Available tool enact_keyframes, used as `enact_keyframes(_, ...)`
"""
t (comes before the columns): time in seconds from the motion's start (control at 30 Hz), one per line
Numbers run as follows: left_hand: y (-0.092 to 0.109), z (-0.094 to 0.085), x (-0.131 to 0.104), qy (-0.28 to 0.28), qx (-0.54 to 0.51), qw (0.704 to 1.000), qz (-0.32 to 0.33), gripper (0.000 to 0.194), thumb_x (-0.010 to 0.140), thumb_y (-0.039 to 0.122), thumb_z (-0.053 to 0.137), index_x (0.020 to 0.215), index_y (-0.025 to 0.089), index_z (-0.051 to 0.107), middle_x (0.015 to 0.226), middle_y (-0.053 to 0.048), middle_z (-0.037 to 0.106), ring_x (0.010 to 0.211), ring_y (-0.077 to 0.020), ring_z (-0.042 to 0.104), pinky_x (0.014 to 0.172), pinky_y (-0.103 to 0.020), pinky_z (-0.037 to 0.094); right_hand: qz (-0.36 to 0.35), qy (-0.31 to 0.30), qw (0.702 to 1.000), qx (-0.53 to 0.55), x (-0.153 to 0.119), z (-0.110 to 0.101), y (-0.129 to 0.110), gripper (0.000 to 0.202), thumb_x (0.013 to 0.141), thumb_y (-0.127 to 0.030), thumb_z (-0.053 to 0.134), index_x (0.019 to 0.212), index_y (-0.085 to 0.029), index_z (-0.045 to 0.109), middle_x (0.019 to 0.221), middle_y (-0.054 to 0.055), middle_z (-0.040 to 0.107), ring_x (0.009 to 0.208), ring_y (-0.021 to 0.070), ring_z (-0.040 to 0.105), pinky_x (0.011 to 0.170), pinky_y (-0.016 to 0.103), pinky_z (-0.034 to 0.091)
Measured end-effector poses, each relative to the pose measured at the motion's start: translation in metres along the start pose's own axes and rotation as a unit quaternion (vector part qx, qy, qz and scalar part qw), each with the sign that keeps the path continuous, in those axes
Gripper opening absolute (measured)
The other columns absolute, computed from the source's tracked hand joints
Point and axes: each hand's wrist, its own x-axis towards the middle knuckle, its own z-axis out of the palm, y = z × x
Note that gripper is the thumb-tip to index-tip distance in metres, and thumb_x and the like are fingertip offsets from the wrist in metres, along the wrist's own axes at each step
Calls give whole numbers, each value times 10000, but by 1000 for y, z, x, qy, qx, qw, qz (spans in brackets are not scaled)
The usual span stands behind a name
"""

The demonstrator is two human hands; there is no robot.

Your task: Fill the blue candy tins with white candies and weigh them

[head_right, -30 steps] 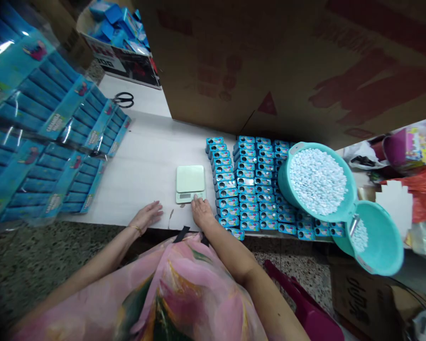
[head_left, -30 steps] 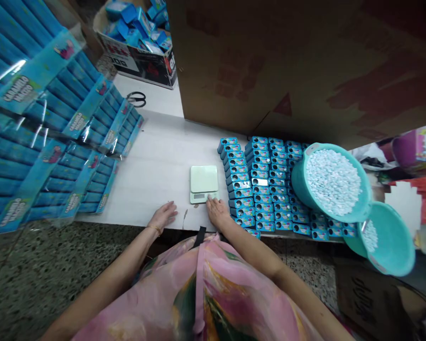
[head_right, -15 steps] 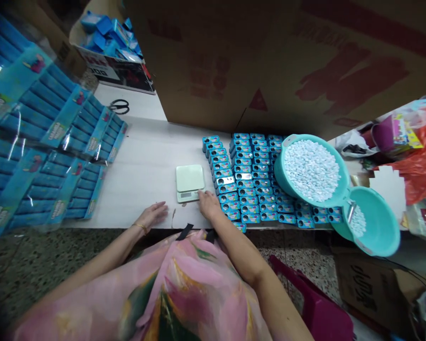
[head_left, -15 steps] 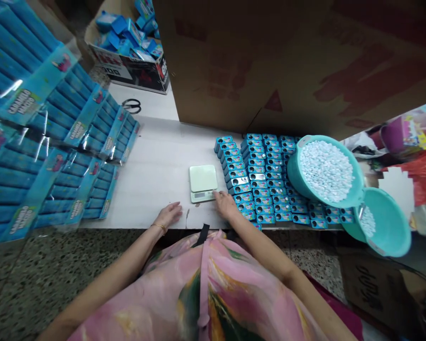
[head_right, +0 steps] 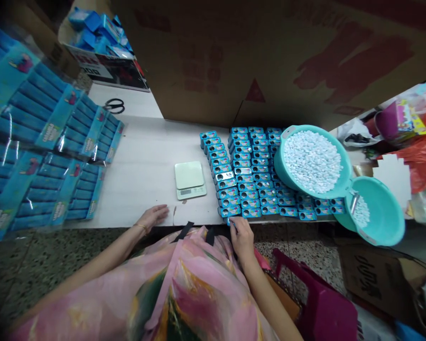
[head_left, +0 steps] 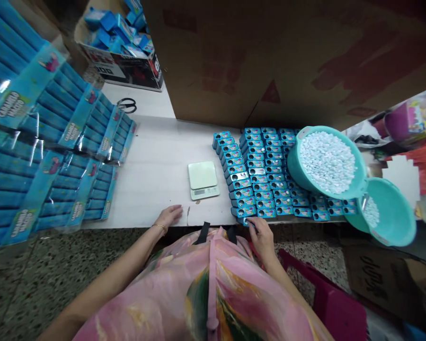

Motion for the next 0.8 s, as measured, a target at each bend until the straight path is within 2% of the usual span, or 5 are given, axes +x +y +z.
enact_keyframes(0.13, 1, 2, 0, -9, 29, 999, 19, 503, 538, 387, 702, 984, 179, 598, 953, -98, 625, 796, -175, 584, 697, -287, 432, -13, -33, 999, -32, -12, 8, 9, 230, 849, -226, 373, 945, -205, 582, 868, 53, 594, 839, 158, 531, 783, 326, 428)
enact_keyframes(0.27, -6, -5, 1, -16, 49, 998, 23, 496, 551, 400, 693, 986, 183, 596, 951, -92, 623, 795, -176, 582, 701, -291, 436, -14, -20, 993, -113, -15, 5, 15, 271, 852, -236, 367, 1061, -200, 536, 977, 77, 574, 914, 178, 505, 813, 350, 401)
enact_keyframes(0.5, -16, -12, -1, -23, 71, 997, 21, 520, 581, 434, 658, 1025, 176, 570, 1013, -97, 598, 834, -174, 578, 719, -285, 453, -31, -92, 952, -289, -9, 2, 24, 372, 818, -205, 426, 1189, -189, 435, 1163, 103, 477, 1012, 232, 419, 824, 373, 333)
enact_keyframes(0.67, -1, 2, -25, -33, 164, 970, 179, 491, 644, 457, 580, 1024, 146, 574, 961, -97, 614, 882, -210, 563, 771, -337, 442, -68, -101, 948, -293, -13, 7, 37, 314, 789, -148, 438, 1099, -150, 483, 1118, 105, 507, 1002, 240, 421, 836, 388, 316)
enact_keyframes(0.8, 13, 21, -48, -104, 209, 929, 288, 460, 693, 406, 545, 1086, 168, 538, 1013, -90, 596, 871, -193, 559, 774, -329, 442, -94, -140, 957, -237, -11, 2, 25, 300, 764, -160, 462, 1064, -152, 481, 1064, 96, 528, 971, 234, 442, 860, 405, 326)
